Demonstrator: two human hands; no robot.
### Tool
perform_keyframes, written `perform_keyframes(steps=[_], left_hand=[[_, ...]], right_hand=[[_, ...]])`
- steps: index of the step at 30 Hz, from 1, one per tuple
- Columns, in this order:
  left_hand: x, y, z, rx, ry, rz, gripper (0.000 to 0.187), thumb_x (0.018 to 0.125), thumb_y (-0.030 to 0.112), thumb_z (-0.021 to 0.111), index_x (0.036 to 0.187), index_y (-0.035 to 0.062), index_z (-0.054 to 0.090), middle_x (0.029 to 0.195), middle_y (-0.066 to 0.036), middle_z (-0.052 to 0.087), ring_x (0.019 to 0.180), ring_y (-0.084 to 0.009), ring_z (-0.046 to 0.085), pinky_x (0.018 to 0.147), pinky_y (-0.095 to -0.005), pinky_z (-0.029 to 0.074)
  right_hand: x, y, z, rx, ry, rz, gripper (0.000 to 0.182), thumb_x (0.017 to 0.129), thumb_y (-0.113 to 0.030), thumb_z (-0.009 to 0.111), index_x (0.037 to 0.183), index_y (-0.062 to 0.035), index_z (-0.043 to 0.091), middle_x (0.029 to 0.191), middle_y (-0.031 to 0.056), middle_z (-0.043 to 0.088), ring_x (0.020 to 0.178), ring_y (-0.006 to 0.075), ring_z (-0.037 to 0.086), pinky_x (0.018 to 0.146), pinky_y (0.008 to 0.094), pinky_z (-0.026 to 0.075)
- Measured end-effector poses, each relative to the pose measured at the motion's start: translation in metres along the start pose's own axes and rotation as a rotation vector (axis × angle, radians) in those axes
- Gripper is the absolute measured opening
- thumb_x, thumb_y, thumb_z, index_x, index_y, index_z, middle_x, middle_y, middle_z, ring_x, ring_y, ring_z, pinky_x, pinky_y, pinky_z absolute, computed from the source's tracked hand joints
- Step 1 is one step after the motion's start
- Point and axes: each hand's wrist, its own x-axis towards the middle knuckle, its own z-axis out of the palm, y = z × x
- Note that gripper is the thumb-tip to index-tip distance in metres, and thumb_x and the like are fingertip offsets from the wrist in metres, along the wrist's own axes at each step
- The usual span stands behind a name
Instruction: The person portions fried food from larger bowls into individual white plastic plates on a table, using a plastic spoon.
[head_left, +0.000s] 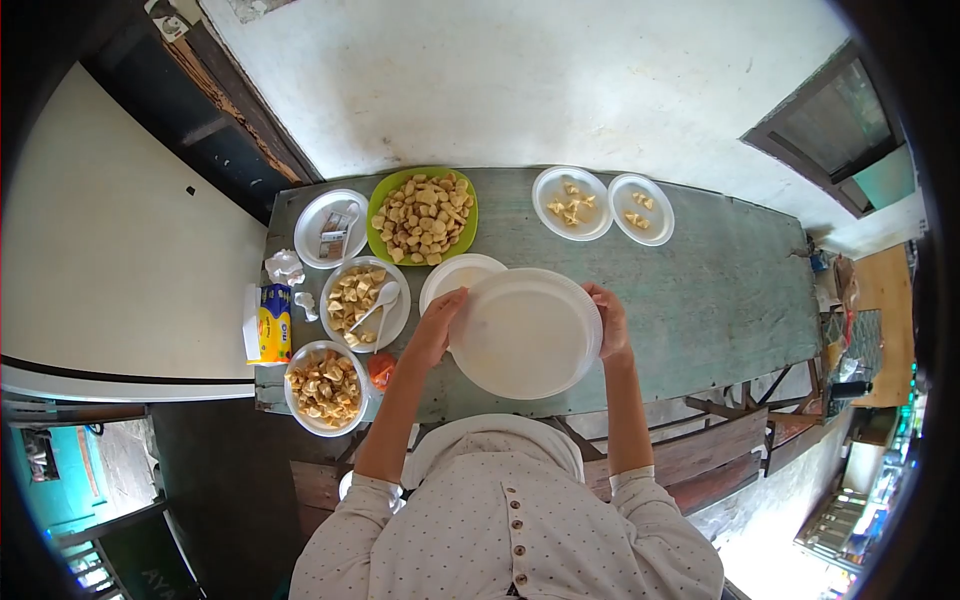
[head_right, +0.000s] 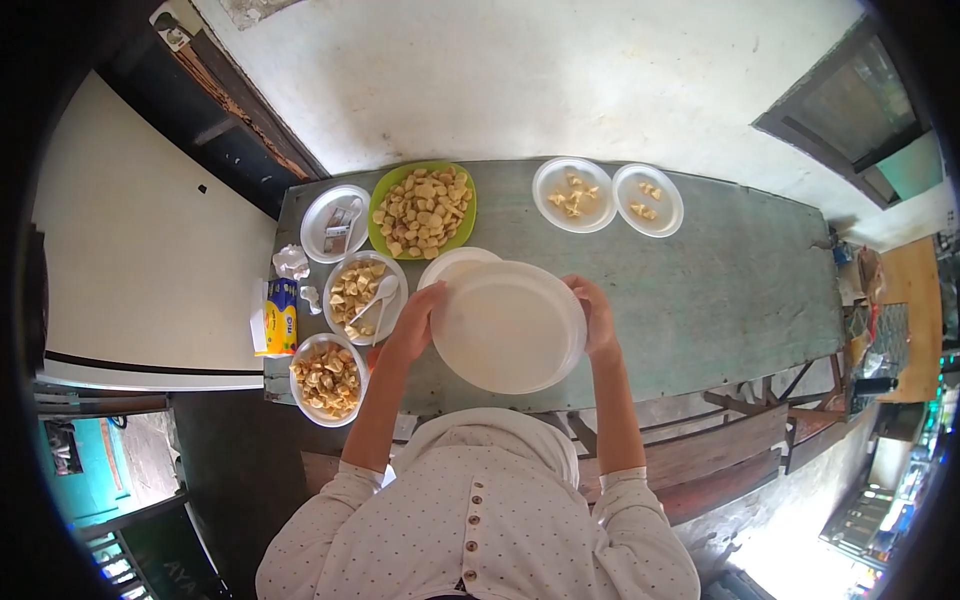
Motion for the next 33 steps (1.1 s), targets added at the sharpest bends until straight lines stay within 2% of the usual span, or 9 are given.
perform_keyframes(steps=[5,7,10,14,22,24,27,30,33], left_hand=[[-0.012,-0.003,-0.005,0.129,0.022,0.103,0.036,0.089,0.034,0.048,0.102,0.0020,0.056,0.083,0.002,0.056,0.076,-0.0036,0.051,0.065,-0.0201,0.043],[-0.014,-0.008,-0.012,0.206,0.040,0.140,0.035,0.090,0.034,0.048,0.101,0.0016,0.057,0.081,0.003,0.055,0.073,-0.0029,0.049,0.065,-0.0187,0.041],[-0.016,-0.011,-0.013,0.192,0.160,0.198,0.036,0.090,0.034,0.048,0.098,0.0004,0.058,0.080,0.004,0.053,0.071,-0.0023,0.046,0.066,-0.0178,0.038],[-0.018,-0.009,-0.006,0.180,0.212,0.266,0.035,0.090,0.031,0.049,0.100,-0.0013,0.058,0.079,0.005,0.053,0.071,-0.0021,0.045,0.066,-0.0177,0.038],[-0.016,-0.014,0.019,0.320,0.123,0.337,0.032,0.090,0.026,0.049,0.101,-0.0031,0.058,0.076,0.003,0.051,0.070,-0.0033,0.044,0.066,-0.0173,0.037],[-0.013,-0.018,0.023,0.343,0.137,0.402,0.030,0.091,0.024,0.048,0.097,-0.0032,0.059,0.075,0.003,0.050,0.068,-0.0031,0.043,0.064,-0.0179,0.036],[-0.011,-0.019,0.023,0.385,0.195,0.431,0.027,0.090,0.022,0.049,0.091,-0.0031,0.059,0.074,0.003,0.050,0.067,-0.0029,0.041,0.061,-0.0179,0.035],[-0.013,-0.017,0.026,0.280,0.245,0.341,0.025,0.090,0.020,0.050,0.087,-0.0021,0.060,0.072,0.003,0.050,0.065,-0.0027,0.041,0.057,-0.0178,0.035],[-0.009,-0.024,0.026,0.178,0.278,0.378,0.023,0.089,0.019,0.051,0.088,-0.0012,0.061,0.072,0.002,0.053,0.064,-0.0029,0.043,0.057,-0.0177,0.036]], right_hand=[[0.009,0.010,0.002,-0.137,0.218,-0.036,0.020,0.077,-0.016,0.050,0.086,0.0006,0.057,0.075,0.0041,0.058,0.065,0.0118,0.054,0.061,0.0220,0.044],[0.010,0.013,-0.001,-0.358,0.394,-0.216,0.017,0.080,-0.013,0.051,0.089,-0.0001,0.057,0.076,0.0038,0.058,0.064,0.0101,0.054,0.058,0.0218,0.044],[0.008,0.015,0.003,-0.531,0.478,-0.393,0.018,0.079,-0.014,0.058,0.089,0.0014,0.060,0.078,0.0057,0.061,0.066,0.0113,0.056,0.058,0.0229,0.044],[0.011,0.022,0.022,-0.708,0.507,-0.434,0.018,0.080,-0.015,0.060,0.089,0.0000,0.062,0.079,0.0060,0.061,0.068,0.0125,0.057,0.059,0.0240,0.046],[0.020,0.021,0.083,-0.967,0.270,-0.671,0.012,0.079,-0.004,0.058,0.089,-0.0005,0.063,0.086,0.0110,0.060,0.073,0.0191,0.059,0.061,0.0273,0.048],[0.020,0.028,0.092,-1.006,0.228,-0.703,0.012,0.079,-0.002,0.058,0.089,-0.0004,0.063,0.085,0.0108,0.060,0.071,0.0190,0.059,0.061,0.0263,0.047],[0.016,0.042,0.100,-1.144,0.140,-0.840,0.012,0.076,0.001,0.059,0.087,-0.0009,0.063,0.086,0.0115,0.058,0.075,0.0252,0.058,0.064,0.0300,0.047],[0.006,0.049,0.110,-1.151,0.069,-0.797,0.015,0.073,0.003,0.060,0.088,-0.0017,0.063,0.087,0.0102,0.057,0.078,0.0254,0.056,0.065,0.0312,0.047],[-0.004,0.055,0.116,-1.181,0.006,-0.800,0.019,0.070,0.003,0.060,0.088,-0.0024,0.061,0.088,0.0093,0.055,0.079,0.0259,0.054,0.066,0.0336,0.047]])
